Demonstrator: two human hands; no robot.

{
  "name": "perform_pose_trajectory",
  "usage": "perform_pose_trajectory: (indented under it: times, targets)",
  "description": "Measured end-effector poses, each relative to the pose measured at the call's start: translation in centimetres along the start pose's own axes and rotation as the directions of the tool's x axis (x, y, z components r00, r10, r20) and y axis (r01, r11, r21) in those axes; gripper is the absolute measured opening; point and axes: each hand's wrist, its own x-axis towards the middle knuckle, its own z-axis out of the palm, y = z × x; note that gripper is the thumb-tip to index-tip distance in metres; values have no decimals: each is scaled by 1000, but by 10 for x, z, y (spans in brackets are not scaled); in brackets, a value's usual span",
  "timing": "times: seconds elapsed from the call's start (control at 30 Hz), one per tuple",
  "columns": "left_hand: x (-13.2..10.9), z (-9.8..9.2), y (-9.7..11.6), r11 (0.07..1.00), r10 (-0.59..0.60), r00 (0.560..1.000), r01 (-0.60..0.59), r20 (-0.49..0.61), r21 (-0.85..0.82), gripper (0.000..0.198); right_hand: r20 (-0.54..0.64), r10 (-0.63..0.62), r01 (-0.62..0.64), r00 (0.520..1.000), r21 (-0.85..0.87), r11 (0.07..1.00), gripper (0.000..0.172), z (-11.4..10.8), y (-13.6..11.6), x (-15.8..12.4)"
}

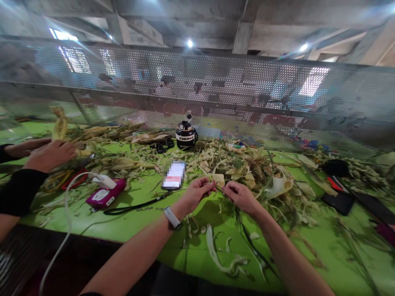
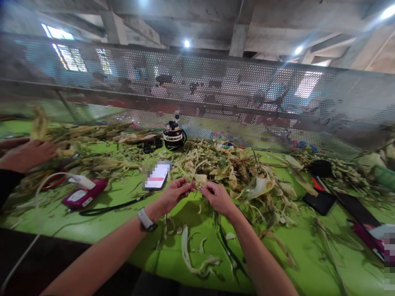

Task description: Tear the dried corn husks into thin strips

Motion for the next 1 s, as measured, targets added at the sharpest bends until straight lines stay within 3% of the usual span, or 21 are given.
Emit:
perform_pose_trajectory:
  times: [0.2,0.27,0.3,0.37,0.4,0.43,0.47,0.53,0.63,0.77,1.0]
  targets:
    - [0,-1,1,995,-14,1000,14,1,-100,34,-12,-21,21,1000,-11,1000,37,-9,2,0]
    - [0,0,-1,992,8,1000,-7,6,-125,34,-117,-93,78,989,-125,989,31,-9,2,-1]
    - [0,0,-2,990,29,1000,-29,1,-135,33,-217,-161,114,963,-216,970,26,-8,1,-2]
    - [1,1,-4,986,84,996,-85,-13,-145,33,-426,-338,150,839,-416,897,19,-4,-2,-6]
    - [1,2,-4,983,111,994,-112,-18,-145,32,-478,-413,153,776,-492,857,17,0,-4,-8]
    - [0,2,-5,981,127,992,-128,-19,-143,32,-487,-459,157,743,-541,827,15,4,-6,-10]
    - [0,4,-6,981,135,991,-136,-17,-136,31,-443,-470,175,763,-558,811,14,9,-8,-11]
    - [-1,6,-7,983,134,991,-134,-4,-124,32,-266,-408,229,873,-516,826,17,20,-9,-12]
    - [-2,8,-9,983,113,994,-113,-4,-147,33,-128,-229,180,965,-314,932,20,35,-3,-8]
    - [-2,8,-8,986,93,996,-94,-11,-139,32,-70,-99,97,993,-28,995,22,39,6,-2]
    - [-2,3,2,996,53,999,-52,9,-70,32,84,-51,40,995,131,991,34,30,-4,-4]
